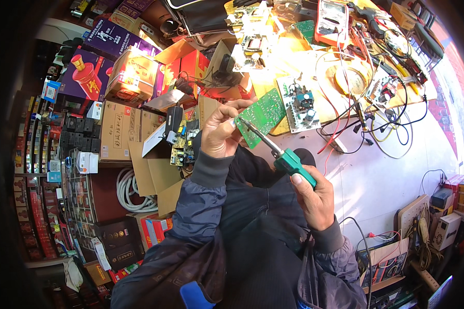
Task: The person retrieves circuit boards from a cardboard box and uses a multimeter to test components. They then use a soldering iron to work on a green circuit board and continue testing with the multimeter.
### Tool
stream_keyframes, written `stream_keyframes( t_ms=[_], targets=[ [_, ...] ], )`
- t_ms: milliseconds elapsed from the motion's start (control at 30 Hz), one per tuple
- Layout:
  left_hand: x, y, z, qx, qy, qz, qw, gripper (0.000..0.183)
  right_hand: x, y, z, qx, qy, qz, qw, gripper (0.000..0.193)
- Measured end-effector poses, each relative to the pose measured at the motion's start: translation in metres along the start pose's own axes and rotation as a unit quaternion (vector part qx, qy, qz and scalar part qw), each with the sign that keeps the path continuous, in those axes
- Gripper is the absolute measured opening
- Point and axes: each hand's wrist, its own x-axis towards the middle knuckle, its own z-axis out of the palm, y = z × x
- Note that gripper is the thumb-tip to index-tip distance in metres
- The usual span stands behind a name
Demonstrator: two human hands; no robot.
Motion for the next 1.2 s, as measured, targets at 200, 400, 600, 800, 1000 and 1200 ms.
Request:
stream_keyframes(
  t_ms=[200,400,600,800,1000,1200],
  targets=[
    [-0.0010,0.0006,-0.0007,-0.011,-0.001,-0.012,1.000,0.010,0.0011,-0.0006,0.0017,0.001,0.000,-0.002,1.000,0.027],
    [-0.0006,-0.0030,-0.0039,-0.011,0.004,-0.008,1.000,0.010,0.0016,-0.0008,0.0015,-0.003,-0.004,-0.011,1.000,0.027],
    [-0.0010,-0.0057,-0.0047,-0.016,0.008,0.003,1.000,0.012,0.0014,0.0010,0.0010,0.000,-0.008,-0.011,1.000,0.026],
    [-0.0012,-0.0068,-0.0045,-0.021,0.021,-0.001,1.000,0.012,0.0024,0.0014,0.0012,0.002,-0.007,-0.008,1.000,0.026],
    [-0.0010,-0.0051,-0.0046,-0.026,0.017,-0.008,0.999,0.012,0.0032,0.0001,-0.0003,-0.004,-0.008,-0.010,1.000,0.027],
    [0.0006,-0.0017,-0.0058,-0.022,0.005,-0.018,1.000,0.012,0.0042,0.0001,-0.0010,-0.006,-0.007,-0.013,1.000,0.027]
  ],
)
